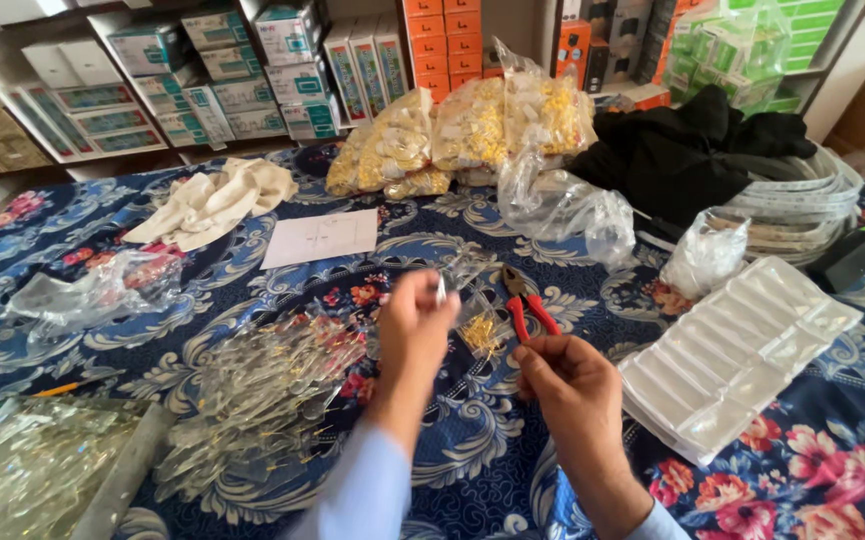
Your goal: The person repeatedly picks up small transparent plastic pieces and gold-colored pins from a table, inserts the pins into the plastic pieces, and places the assembled units into a white plastic tray. The person also briefly handles a stack of white plastic trays.
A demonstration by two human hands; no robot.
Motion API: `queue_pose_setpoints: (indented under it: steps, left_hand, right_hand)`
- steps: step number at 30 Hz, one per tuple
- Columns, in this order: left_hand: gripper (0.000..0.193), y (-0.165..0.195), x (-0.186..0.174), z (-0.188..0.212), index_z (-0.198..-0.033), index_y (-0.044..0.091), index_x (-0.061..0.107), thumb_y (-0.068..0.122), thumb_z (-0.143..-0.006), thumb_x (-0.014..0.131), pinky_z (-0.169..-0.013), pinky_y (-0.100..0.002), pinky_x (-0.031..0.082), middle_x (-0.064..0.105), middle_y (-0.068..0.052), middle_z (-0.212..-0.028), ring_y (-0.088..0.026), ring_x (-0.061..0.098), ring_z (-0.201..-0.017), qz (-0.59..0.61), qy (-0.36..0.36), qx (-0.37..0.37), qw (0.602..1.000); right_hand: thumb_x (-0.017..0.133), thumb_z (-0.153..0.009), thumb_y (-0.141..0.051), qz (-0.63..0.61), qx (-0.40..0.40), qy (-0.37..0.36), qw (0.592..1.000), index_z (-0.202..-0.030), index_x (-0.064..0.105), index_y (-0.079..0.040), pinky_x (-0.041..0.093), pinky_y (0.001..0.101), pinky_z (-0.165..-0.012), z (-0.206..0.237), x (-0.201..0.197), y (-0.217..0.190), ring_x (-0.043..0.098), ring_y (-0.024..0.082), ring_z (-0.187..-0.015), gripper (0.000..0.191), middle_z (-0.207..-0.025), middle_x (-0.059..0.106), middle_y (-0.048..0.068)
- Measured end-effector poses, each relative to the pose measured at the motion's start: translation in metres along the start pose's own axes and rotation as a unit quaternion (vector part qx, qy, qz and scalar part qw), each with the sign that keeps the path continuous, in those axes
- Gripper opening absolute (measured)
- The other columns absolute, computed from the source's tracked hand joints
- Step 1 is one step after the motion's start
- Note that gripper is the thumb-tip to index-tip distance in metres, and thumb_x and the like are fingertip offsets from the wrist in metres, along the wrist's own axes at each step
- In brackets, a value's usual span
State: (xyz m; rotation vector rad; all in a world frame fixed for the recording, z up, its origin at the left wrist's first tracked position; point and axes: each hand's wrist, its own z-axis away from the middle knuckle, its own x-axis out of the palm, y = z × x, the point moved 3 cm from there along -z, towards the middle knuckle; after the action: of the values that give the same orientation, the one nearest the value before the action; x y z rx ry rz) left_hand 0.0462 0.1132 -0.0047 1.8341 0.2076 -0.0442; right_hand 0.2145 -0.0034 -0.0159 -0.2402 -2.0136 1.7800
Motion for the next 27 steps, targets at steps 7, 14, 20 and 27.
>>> queue_pose_setpoints:
  steps: [7,14,20,27]
  left_hand:
    - [0.016,0.008,-0.022,0.113,-0.103,0.005,0.077,0.008,-0.088,0.071,-0.058,-0.023,0.049,0.072,0.000,-0.080,-0.007,0.061,-0.067,0.181,-0.022,-0.187,0.965]
    - [0.014,-0.002,-0.017,0.113,-0.103,0.004,0.075,0.010,-0.092,0.068,-0.054,-0.022,0.047,0.070,0.001,-0.079,-0.006,0.060,-0.063,0.231,-0.032,-0.222,0.947]
    - [0.013,-0.009,-0.018,0.111,-0.103,0.002,0.074,0.009,-0.093,0.069,-0.052,-0.021,0.044,0.069,0.001,-0.078,-0.004,0.058,-0.062,0.263,-0.039,-0.193,0.944]
    - [0.012,-0.009,-0.021,0.111,-0.101,0.002,0.075,0.009,-0.092,0.071,-0.052,-0.021,0.043,0.069,0.001,-0.077,-0.004,0.056,-0.061,0.272,-0.044,-0.198,0.941]
  right_hand:
    - [0.072,-0.089,-0.005,-0.017,-0.002,-0.036,0.999,-0.101,0.074,0.005,0.053,0.0237,-0.061,0.015,0.019,0.005,0.066,0.010,-0.066,0.015,-0.081,0.074,0.004]
    - [0.069,-0.091,-0.004,0.019,-0.021,-0.078,0.997,-0.105,0.072,0.005,0.057,0.0232,-0.067,0.013,0.026,0.008,0.068,0.010,-0.073,0.017,-0.086,0.075,0.006]
    - [0.070,-0.091,-0.003,0.073,-0.035,-0.088,0.993,-0.105,0.072,0.004,0.054,0.0219,-0.066,0.015,0.035,0.008,0.066,0.008,-0.073,0.016,-0.084,0.074,0.006]
    - [0.073,-0.090,-0.005,0.152,-0.065,-0.070,0.984,-0.100,0.073,0.001,0.050,0.0213,-0.062,0.022,0.041,0.001,0.061,0.005,-0.070,0.012,-0.082,0.072,0.003]
